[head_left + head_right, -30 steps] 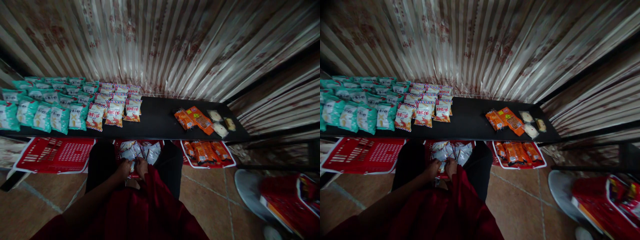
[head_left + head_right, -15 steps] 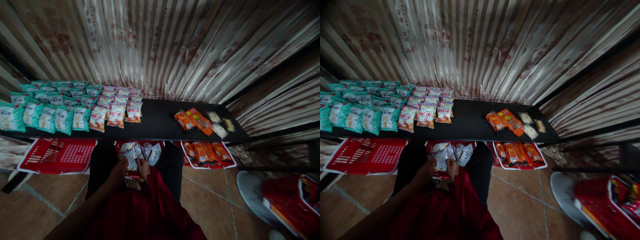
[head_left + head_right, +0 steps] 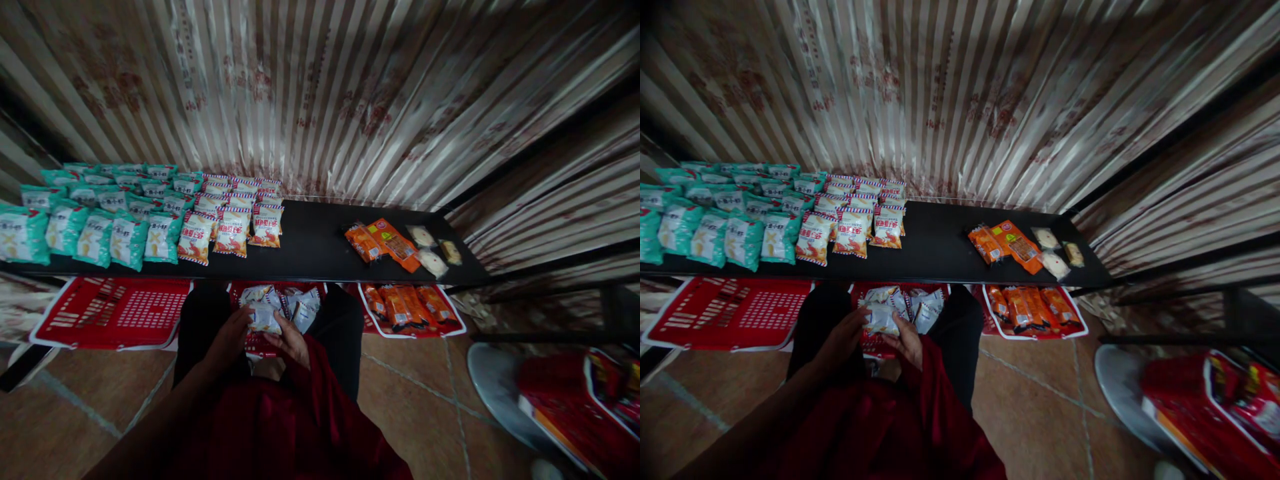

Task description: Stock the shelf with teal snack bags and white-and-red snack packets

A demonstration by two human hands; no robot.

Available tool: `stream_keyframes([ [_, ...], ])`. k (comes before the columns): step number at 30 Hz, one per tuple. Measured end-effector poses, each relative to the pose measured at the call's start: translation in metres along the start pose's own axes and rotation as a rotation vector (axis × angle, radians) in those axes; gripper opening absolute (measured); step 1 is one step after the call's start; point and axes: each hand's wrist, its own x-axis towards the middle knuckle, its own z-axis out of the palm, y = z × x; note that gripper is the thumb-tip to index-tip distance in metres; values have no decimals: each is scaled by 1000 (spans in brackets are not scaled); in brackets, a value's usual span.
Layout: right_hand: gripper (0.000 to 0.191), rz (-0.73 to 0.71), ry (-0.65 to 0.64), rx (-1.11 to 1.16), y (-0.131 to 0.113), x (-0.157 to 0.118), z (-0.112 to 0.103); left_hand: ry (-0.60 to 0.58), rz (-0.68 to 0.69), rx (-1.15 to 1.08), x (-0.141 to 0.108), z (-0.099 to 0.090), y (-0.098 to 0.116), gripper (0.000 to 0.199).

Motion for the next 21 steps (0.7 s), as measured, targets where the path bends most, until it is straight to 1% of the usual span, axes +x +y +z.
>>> stream_keyframes([
  [2, 44, -43, 33, 11, -4, -3, 2, 19, 5, -34, -1, 0, 1, 28],
  [4, 46, -62, 58, 27, -7, -5, 3, 62, -27, -63, -1, -1, 3, 25],
  [9, 48, -109, 110, 56, -14, -8, 9, 228, -202, -156, 2, 3, 5, 20],
  [11, 48, -123, 129, 62, -16, -11, 13, 261, -311, -245, 4, 5, 4, 22],
  [14, 48, -135, 129, 66, -20, -15, 20, 265, -519, -432, 8, 7, 7, 31],
  [16, 48, -153, 113, 72, -21, -18, 24, 262, -624, -534, 11, 7, 12, 36],
  [21, 50, -217, 99, 80, -20, -19, 29, 220, -763, -748, 17, 5, 27, 46],
])
